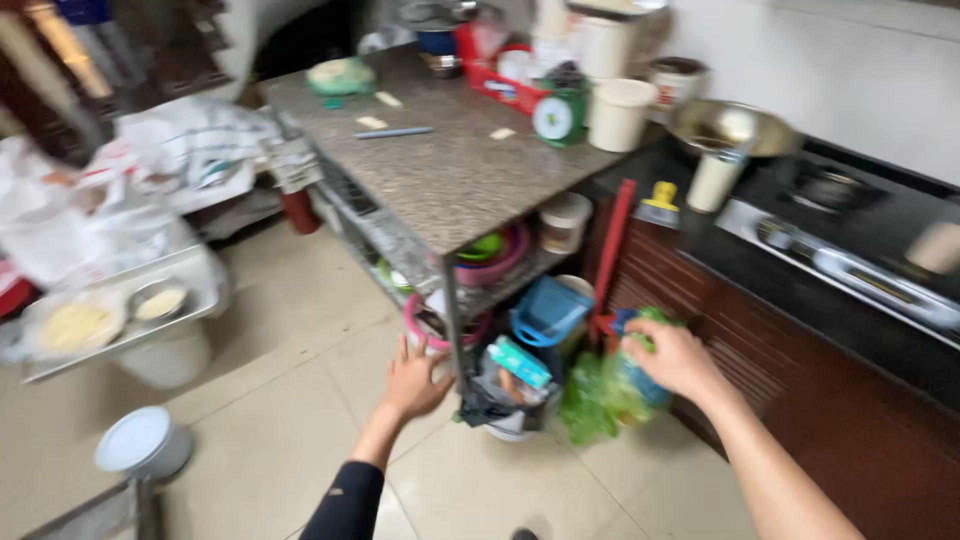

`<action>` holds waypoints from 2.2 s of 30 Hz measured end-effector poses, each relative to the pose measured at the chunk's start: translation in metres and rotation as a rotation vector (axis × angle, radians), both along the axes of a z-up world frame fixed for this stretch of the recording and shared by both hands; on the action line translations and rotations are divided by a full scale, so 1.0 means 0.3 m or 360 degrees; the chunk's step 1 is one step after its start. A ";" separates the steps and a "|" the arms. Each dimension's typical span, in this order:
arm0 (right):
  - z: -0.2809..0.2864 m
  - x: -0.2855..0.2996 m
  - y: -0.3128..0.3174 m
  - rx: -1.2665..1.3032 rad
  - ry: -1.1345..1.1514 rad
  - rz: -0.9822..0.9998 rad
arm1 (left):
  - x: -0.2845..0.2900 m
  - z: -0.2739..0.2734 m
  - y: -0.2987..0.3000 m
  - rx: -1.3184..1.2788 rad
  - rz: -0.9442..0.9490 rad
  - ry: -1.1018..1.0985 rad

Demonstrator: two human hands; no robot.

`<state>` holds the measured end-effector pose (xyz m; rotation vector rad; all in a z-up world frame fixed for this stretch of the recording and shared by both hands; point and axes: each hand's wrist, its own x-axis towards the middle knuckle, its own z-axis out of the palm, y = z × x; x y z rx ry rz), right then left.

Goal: Shape dough into small floral patterns and align them on the table.

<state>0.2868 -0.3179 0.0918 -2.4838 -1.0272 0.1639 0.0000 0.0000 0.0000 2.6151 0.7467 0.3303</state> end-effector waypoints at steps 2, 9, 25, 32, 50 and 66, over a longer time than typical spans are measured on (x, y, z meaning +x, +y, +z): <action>-0.019 0.079 0.220 0.0296 0.0041 0.0091 | -0.013 0.060 0.162 -0.0045 0.0191 0.0024; 0.017 0.363 0.963 0.0832 0.0159 0.0280 | -0.020 0.158 0.729 -0.0243 0.0362 -0.0346; -0.156 0.504 2.150 0.0915 0.0927 0.0251 | 0.137 0.205 1.797 -0.0692 0.0325 -0.0284; -0.134 0.627 2.157 0.0858 0.1155 -0.0317 | 0.654 0.279 2.004 -0.0720 -0.0237 -0.0308; -0.191 1.680 1.929 0.1277 0.0070 -0.1272 | 1.828 0.389 2.079 -0.0635 -0.1088 -0.0154; -0.063 1.966 2.041 0.0650 -0.0981 -0.1622 | 2.134 0.295 2.234 -0.0833 -0.0890 0.0369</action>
